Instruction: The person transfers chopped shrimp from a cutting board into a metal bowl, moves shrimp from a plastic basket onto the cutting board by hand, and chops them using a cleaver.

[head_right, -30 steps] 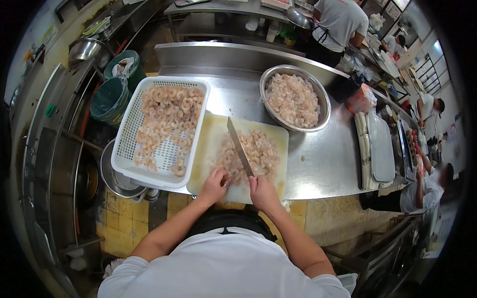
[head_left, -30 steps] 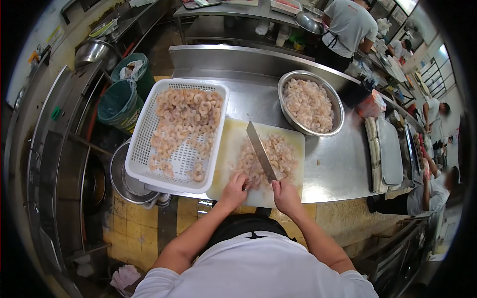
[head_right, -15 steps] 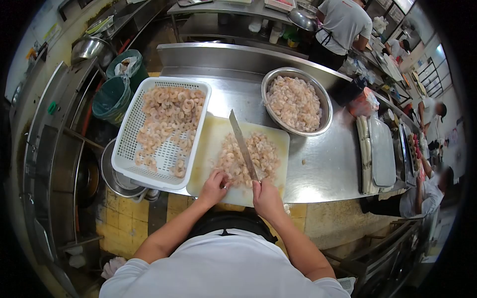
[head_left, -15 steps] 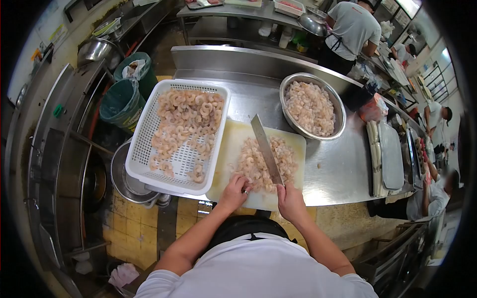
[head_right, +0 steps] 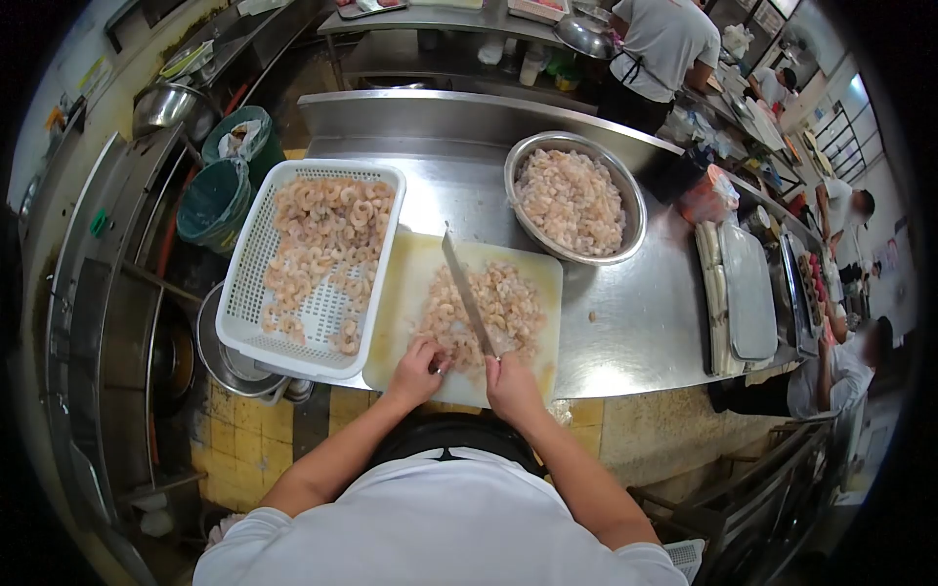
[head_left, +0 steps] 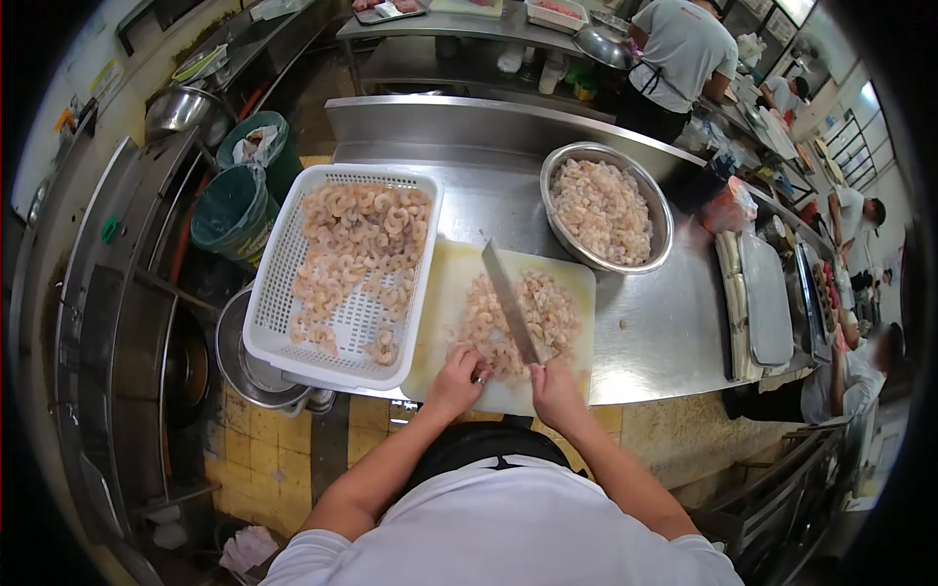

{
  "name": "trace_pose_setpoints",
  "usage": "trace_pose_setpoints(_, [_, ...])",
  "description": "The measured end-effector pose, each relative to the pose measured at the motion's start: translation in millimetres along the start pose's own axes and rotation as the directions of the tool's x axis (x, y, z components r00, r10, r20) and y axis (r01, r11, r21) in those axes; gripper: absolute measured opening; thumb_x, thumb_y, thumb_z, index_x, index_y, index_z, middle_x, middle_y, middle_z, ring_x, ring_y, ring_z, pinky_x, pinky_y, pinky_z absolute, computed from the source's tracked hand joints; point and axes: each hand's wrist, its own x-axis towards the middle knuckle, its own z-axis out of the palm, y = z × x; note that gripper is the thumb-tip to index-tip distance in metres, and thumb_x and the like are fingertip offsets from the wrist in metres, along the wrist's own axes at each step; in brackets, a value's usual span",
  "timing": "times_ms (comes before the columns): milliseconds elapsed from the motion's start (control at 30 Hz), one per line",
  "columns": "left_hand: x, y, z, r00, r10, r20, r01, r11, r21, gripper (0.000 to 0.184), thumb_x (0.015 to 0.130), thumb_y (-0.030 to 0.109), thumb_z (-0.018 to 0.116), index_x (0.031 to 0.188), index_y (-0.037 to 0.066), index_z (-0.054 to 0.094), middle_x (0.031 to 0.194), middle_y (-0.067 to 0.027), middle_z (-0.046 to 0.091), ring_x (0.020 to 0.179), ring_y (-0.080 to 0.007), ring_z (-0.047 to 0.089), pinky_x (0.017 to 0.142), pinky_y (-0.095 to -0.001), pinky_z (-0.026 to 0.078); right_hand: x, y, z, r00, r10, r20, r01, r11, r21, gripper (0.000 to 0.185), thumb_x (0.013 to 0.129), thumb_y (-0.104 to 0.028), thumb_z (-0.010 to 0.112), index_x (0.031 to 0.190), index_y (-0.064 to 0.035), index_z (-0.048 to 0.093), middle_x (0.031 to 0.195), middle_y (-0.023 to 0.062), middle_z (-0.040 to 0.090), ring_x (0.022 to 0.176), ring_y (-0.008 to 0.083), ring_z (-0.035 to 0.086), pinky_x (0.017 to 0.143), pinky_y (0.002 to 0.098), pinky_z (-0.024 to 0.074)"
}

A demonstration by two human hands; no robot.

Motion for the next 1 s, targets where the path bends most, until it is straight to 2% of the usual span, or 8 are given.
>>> trace_pose_setpoints(200, [0, 7, -6, 0.987, -0.139, 0.075, 0.139, 0.99, 0.016, 0.031, 0.085, 0.009, 0.08, 0.112, 0.004, 0.065, 0.111, -0.017, 0.063, 0.1, -0.0376, 0.066, 0.086, -0.0444, 0.058, 0, -35, -38, 0.997, 0.043, 0.058, -0.042, 0.999, -0.009, 0.04, 0.108, -0.032, 0.058, 0.093, 0.0047, 0.064, 0.079, 0.035, 0.065, 0.078, 0.0569, 0.065, 0.071, 0.0629, 0.0488])
trace_pose_setpoints(300, [2, 12, -6, 0.997, -0.061, -0.036, 0.062, 0.998, 0.025, 0.038, 0.086, 0.012, 0.08, 0.12, 0.004, 0.064, 0.112, -0.0163, 0.064, 0.098, -0.0375, 0.067, 0.085, -0.0447, 0.058, 4, -46, -47, 0.998, 0.045, 0.048, -0.045, 0.999, -0.003, 0.04, 0.108, -0.032, 0.058, 0.094, 0.0049, 0.064, 0.08, 0.0354, 0.066, 0.081, 0.0569, 0.064, 0.073, 0.062, 0.0498])
trace_pose_setpoints(433, [6, 11, -5, 0.994, -0.104, 0.02, 0.104, 0.995, 0.002, 0.035, 0.09, 0.016, 0.078, 0.121, 0.004, 0.067, 0.111, -0.0165, 0.065, 0.097, -0.0382, 0.068, 0.085, -0.0452, 0.058, 15, 23, 1, 0.996, -0.086, 0.026, 0.087, 0.994, -0.073, 0.042, 0.109, -0.033, 0.056, 0.091, 0.005, 0.061, 0.08, 0.0343, 0.065, 0.079, 0.0566, 0.063, 0.069, 0.0592, 0.0485])
trace_pose_setpoints(533, [9, 10, -4, 0.991, -0.133, 0.011, 0.134, 0.991, -0.017, 0.03, 0.091, 0.016, 0.077, 0.118, 0.004, 0.069, 0.11, -0.017, 0.067, 0.097, -0.0382, 0.068, 0.085, -0.0453, 0.058, 14, -1, -19, 0.998, -0.008, 0.057, 0.01, 0.999, -0.046, 0.041, 0.109, -0.031, 0.055, 0.091, 0.0052, 0.062, 0.08, 0.035, 0.065, 0.077, 0.0569, 0.063, 0.069, 0.0602, 0.0486])
trace_pose_setpoints(600, [11, 7, -1, 0.998, -0.058, -0.035, 0.058, 0.998, 0.014, 0.027, 0.091, 0.016, 0.077, 0.115, 0.004, 0.071, 0.11, -0.0168, 0.067, 0.095, -0.0377, 0.069, 0.083, -0.0449, 0.058, 8, -32, -41, 0.998, -0.013, 0.057, 0.015, 0.999, -0.033, 0.041, 0.109, -0.031, 0.055, 0.091, 0.0052, 0.062, 0.081, 0.0351, 0.065, 0.078, 0.0568, 0.063, 0.07, 0.0608, 0.0485])
trace_pose_setpoints(700, [10, 5, 2, 0.995, -0.091, -0.038, 0.092, 0.995, 0.032, 0.027, 0.091, 0.016, 0.077, 0.114, 0.004, 0.07, 0.111, -0.016, 0.068, 0.094, -0.0373, 0.07, 0.082, -0.0445, 0.058, 9, -40, -36, 0.997, -0.078, 0.019, 0.078, 0.997, -0.028, 0.041, 0.109, -0.031, 0.055, 0.09, 0.0052, 0.063, 0.081, 0.035, 0.065, 0.078, 0.0567, 0.064, 0.071, 0.0611, 0.0484])
trace_pose_setpoints(867, [14, 8, 1, 0.992, -0.124, -0.016, 0.124, 0.992, 0.012, 0.026, 0.09, 0.012, 0.077, 0.113, 0.005, 0.07, 0.108, -0.0143, 0.066, 0.082, -0.0326, 0.068, 0.075, -0.0422, 0.057, 20, 4, -9, 0.991, -0.087, 0.104, 0.094, 0.993, -0.065, 0.04, 0.108, -0.03, 0.057, 0.089, 0.0045, 0.063, 0.08, 0.0347, 0.065, 0.078, 0.0564, 0.064, 0.07, 0.0605, 0.0495])
trace_pose_setpoints(1000, [12, 14, -7, 0.979, -0.182, -0.097, 0.182, 0.983, -0.009, 0.032, 0.09, 0.011, 0.077, 0.119, 0.004, 0.066, 0.112, -0.0174, 0.062, 0.073, -0.0292, 0.065, 0.069, -0.0408, 0.056, 2, -33, -45, 0.992, -0.061, 0.11, 0.061, 0.998, 0.0, 0.038, 0.107, -0.03, 0.058, 0.09, 0.0039, 0.064, 0.08, 0.0343, 0.066, 0.078, 0.0556, 0.066, 0.071, 0.0612, 0.0514])
